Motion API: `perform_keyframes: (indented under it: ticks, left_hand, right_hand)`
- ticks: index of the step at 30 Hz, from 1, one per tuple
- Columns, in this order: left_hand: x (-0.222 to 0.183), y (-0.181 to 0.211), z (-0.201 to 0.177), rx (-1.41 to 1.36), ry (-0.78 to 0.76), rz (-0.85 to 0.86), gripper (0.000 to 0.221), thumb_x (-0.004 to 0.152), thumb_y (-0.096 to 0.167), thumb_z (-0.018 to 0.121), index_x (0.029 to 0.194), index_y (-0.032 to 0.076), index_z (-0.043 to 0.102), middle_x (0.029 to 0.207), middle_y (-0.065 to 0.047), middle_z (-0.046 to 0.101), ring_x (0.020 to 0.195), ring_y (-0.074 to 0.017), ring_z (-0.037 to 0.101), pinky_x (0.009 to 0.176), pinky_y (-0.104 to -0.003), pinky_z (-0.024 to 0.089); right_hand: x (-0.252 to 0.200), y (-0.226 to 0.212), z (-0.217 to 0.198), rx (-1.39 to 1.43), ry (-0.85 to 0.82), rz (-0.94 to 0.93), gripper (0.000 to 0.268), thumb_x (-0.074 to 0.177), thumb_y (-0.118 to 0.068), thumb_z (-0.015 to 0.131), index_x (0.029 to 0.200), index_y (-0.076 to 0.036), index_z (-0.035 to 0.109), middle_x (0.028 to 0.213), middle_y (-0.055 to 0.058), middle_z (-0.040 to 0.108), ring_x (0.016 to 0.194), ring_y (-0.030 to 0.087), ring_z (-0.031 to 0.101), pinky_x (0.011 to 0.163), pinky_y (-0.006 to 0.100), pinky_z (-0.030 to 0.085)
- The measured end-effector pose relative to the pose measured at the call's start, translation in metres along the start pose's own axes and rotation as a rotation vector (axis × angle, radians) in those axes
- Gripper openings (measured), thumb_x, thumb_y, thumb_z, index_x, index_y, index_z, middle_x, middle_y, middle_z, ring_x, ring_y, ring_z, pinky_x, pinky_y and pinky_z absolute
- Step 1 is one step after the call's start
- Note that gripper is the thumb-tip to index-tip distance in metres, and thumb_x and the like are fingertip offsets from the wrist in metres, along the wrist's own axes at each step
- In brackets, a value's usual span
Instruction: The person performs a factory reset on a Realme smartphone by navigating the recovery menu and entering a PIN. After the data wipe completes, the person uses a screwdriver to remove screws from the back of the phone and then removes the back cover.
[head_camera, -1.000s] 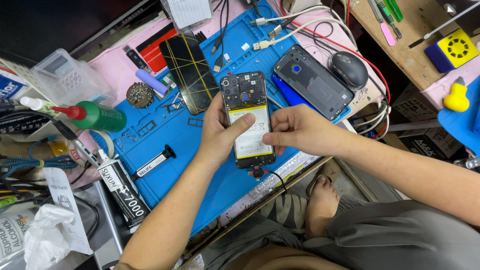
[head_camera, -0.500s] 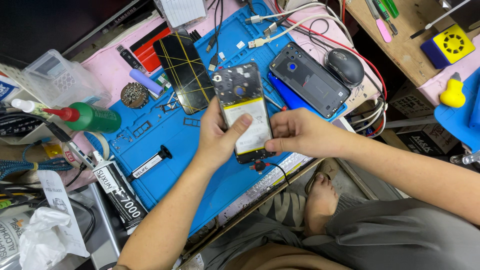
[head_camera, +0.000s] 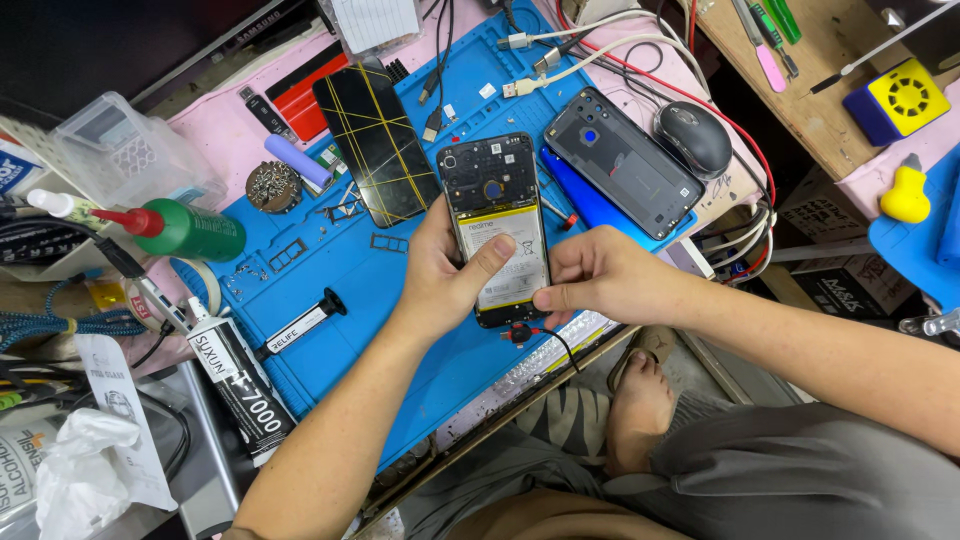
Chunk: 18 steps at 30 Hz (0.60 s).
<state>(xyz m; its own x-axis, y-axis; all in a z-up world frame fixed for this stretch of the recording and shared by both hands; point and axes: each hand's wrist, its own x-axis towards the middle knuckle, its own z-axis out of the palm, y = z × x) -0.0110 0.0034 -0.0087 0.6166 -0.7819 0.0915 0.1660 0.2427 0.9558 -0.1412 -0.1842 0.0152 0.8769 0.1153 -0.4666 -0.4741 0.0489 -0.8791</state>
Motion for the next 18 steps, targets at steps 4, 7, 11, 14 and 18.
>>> perform_keyframes:
  ticks: [4, 7, 11, 14, 18]
  left_hand:
    - [-0.001, 0.003, 0.0, 0.01, -0.009, -0.015, 0.053, 0.099, 0.018, 0.074, 0.141, -0.002, 0.048, 0.13, -0.013, 0.068, 0.12, -0.0191, 0.068, 0.103, -0.034, 0.056]
    - [0.0, 0.004, 0.001, 0.001, -0.01, -0.021, 0.053, 0.099, 0.017, 0.074, 0.141, -0.002, 0.047, 0.13, -0.013, 0.067, 0.12, -0.0193, 0.068, 0.103, -0.035, 0.056]
    - [0.002, 0.002, 0.002, 0.03, 0.012, -0.067, 0.05, 0.098, 0.013, 0.073, 0.14, -0.002, 0.049, 0.127, -0.013, 0.069, 0.115, -0.0182, 0.069, 0.099, -0.034, 0.057]
    - [0.005, 0.0, 0.004, 0.106, 0.066, -0.15, 0.047, 0.096, 0.01, 0.072, 0.137, -0.001, 0.052, 0.122, -0.012, 0.072, 0.11, -0.0173, 0.071, 0.094, -0.033, 0.059]
    - [0.009, -0.001, 0.006, 0.173, 0.093, -0.162, 0.044, 0.095, 0.008, 0.073, 0.133, -0.001, 0.054, 0.122, -0.012, 0.073, 0.11, -0.0166, 0.071, 0.094, -0.032, 0.059]
  right_hand:
    - [0.0, 0.001, 0.0, -0.009, -0.01, 0.002, 0.019, 0.092, -0.01, 0.072, 0.081, 0.004, 0.069, 0.077, 0.011, 0.078, 0.072, 0.015, 0.076, 0.066, 0.026, 0.061]
    - [0.001, -0.005, 0.003, -0.002, -0.017, 0.025, 0.015, 0.092, -0.011, 0.071, 0.086, 0.003, 0.07, 0.078, 0.011, 0.078, 0.072, 0.014, 0.076, 0.067, 0.026, 0.061]
    - [-0.006, -0.028, 0.002, -0.237, -0.014, 0.113, 0.025, 0.084, -0.021, 0.076, 0.099, 0.0, 0.073, 0.079, 0.009, 0.08, 0.072, 0.013, 0.077, 0.067, 0.027, 0.061]
    - [-0.017, -0.047, -0.008, -0.646, 0.117, 0.13, 0.037, 0.076, -0.027, 0.083, 0.105, -0.005, 0.073, 0.077, 0.01, 0.079, 0.069, 0.018, 0.077, 0.065, 0.031, 0.059]
    - [-0.029, -0.058, -0.024, -0.929, 0.383, -0.059, 0.027, 0.077, -0.027, 0.081, 0.095, -0.008, 0.077, 0.075, 0.011, 0.075, 0.068, 0.026, 0.073, 0.065, 0.038, 0.057]
